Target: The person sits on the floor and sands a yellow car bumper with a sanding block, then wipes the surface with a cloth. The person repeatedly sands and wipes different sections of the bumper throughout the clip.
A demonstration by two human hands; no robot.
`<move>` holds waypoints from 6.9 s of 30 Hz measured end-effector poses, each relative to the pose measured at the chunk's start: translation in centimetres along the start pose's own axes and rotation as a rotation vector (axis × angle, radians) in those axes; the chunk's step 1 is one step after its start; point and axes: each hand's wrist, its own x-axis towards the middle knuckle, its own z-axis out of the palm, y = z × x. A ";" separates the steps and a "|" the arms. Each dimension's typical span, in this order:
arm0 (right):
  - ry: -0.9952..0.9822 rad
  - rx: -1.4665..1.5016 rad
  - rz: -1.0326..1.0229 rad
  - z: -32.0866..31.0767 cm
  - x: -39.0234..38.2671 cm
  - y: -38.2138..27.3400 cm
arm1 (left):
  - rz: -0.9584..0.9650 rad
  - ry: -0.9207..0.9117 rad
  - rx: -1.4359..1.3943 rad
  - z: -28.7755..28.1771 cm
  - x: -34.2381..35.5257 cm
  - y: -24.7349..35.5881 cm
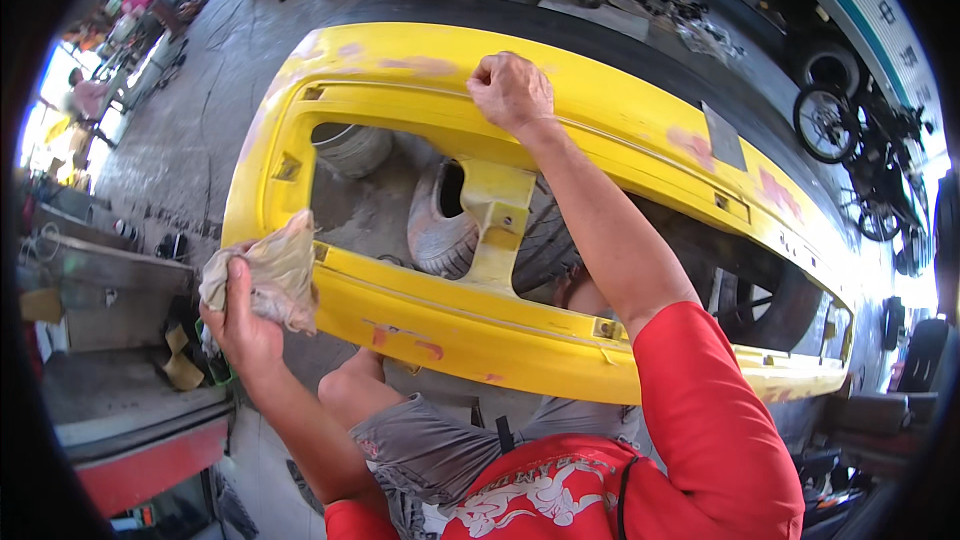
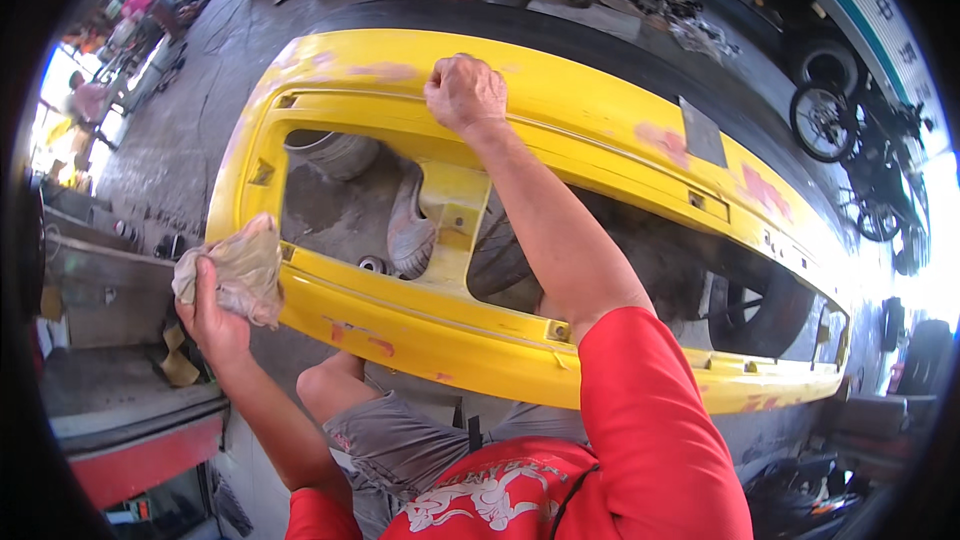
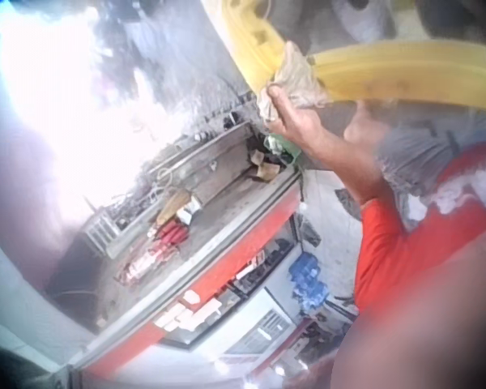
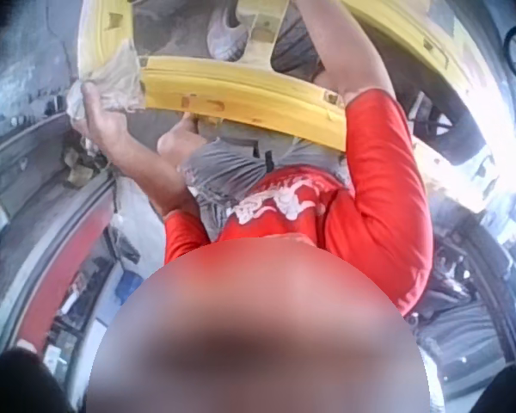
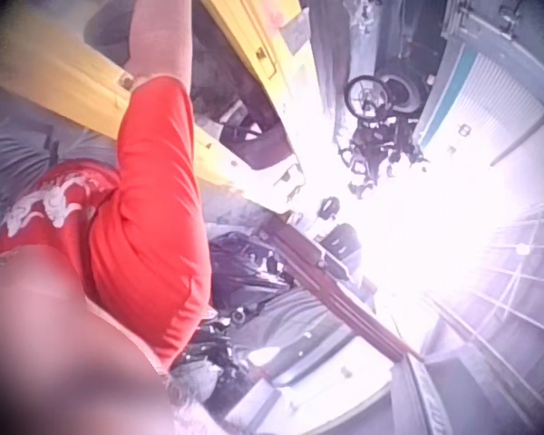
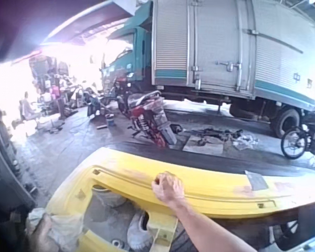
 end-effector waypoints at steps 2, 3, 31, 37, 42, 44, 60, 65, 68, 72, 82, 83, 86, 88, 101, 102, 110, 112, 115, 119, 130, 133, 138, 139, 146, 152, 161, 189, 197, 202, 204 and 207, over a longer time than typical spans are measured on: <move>0.038 -0.025 -0.077 -2.0 -1.7 2.2 | -0.001 -0.049 -0.018 0.3 -0.1 0.3; 0.058 -0.028 -0.133 -3.1 -2.7 3.4 | 0.009 -0.051 0.000 0.5 -0.2 0.4; 0.344 -0.363 0.367 -31.1 -25.3 39.1 | 0.598 -0.744 1.056 26.9 7.9 -13.0; 0.476 -0.308 0.231 -30.2 -27.2 43.3 | 0.592 -0.838 0.693 39.3 -2.2 -12.3; 0.487 -0.233 0.152 -30.7 -27.5 43.0 | 0.733 -1.100 0.598 44.2 -11.9 -9.6; 0.515 -0.205 0.098 -30.9 -28.1 43.1 | 0.759 -1.067 0.563 40.5 -9.0 -9.2; 0.428 -0.225 0.391 -32.0 -27.8 43.1 | 0.832 -1.258 0.725 58.9 -26.4 -8.0; 0.328 0.027 0.511 -32.4 -25.9 41.4 | 0.719 -1.296 0.412 57.8 -24.3 -8.2; 0.232 -0.183 0.334 -29.9 -24.5 36.8 | 0.762 -1.092 0.334 49.1 -16.4 -9.0; 0.154 -0.081 0.335 -25.0 -19.3 28.3 | 0.367 -0.948 0.691 37.0 -6.2 -8.0; -0.014 0.009 0.297 -27.0 -18.9 32.9 | 0.418 -0.794 0.943 29.8 -0.1 -9.1; -0.005 -0.144 0.320 -29.1 -20.5 35.8 | 0.472 -0.796 0.932 29.7 -0.2 -9.4; 0.045 -0.170 0.396 -35.7 -25.3 42.4 | 0.513 -0.792 0.920 29.5 -0.3 -9.7; 0.056 -0.187 0.504 -38.8 -27.1 44.6 | 0.529 -0.791 0.905 29.5 -0.3 -9.7; 0.010 -0.190 0.131 -27.9 -18.3 32.1 | 0.458 -0.828 0.947 29.8 -0.1 -9.1; -0.010 -0.209 0.190 -29.6 -19.1 33.0 | 0.476 -0.826 0.941 29.8 -0.1 -9.2; 0.012 -0.229 0.488 -36.9 -24.4 39.3 | 0.569 -0.800 0.954 29.5 -0.5 -10.1; -0.002 -0.192 0.384 -34.7 -23.1 38.1 | 0.590 -0.777 0.990 29.7 -0.8 -10.0; 0.019 -0.160 0.291 -31.6 -21.1 35.8 | 0.528 -0.739 1.015 30.8 -1.7 -9.7; 0.057 -0.089 0.203 -31.2 -20.7 35.5 | 0.501 -0.791 0.901 34.2 -4.5 -9.4; 0.551 -0.326 0.474 -38.4 -33.2 51.8 | 0.782 -1.241 0.633 48.6 -14.1 -8.7; 0.613 -0.348 0.427 -37.9 -33.3 52.0 | 0.813 -1.252 0.434 57.6 -22.0 -10.1; 0.643 -0.265 0.367 -38.5 -33.0 51.1 | 0.820 -1.500 0.390 71.6 -32.6 -8.6; 0.619 -0.241 0.403 -38.5 -33.0 51.3 | 0.877 -1.484 0.378 72.0 -33.5 -8.3; 0.571 -0.243 0.444 -38.0 -34.2 55.0 | 0.749 -1.255 0.435 52.4 -17.4 -11.3; 0.529 -0.322 0.528 -37.9 -34.0 56.9 | 0.645 -0.707 1.188 30.6 3.5 -10.3; 0.417 -0.430 0.580 -38.5 -34.1 62.1 | 0.584 -0.634 0.735 43.0 -12.6 -9.6; -0.022 0.029 -0.360 -12.0 -10.1 9.6 | 0.411 -0.573 1.230 20.1 12.1 -11.0; 0.255 -0.057 0.298 -27.4 -21.4 35.6 | 0.698 -0.415 1.126 27.6 11.0 -11.0; 0.364 -0.179 0.204 -29.7 -24.3 46.0 | 0.588 -0.839 0.900 33.5 8.3 -11.7; 0.236 -0.357 0.026 -29.7 -25.2 46.9 | 0.251 -0.866 1.009 34.3 8.0 -11.6; 0.330 -0.249 0.155 -29.7 -25.6 47.2 | 0.140 -0.881 1.094 34.4 7.8 -12.2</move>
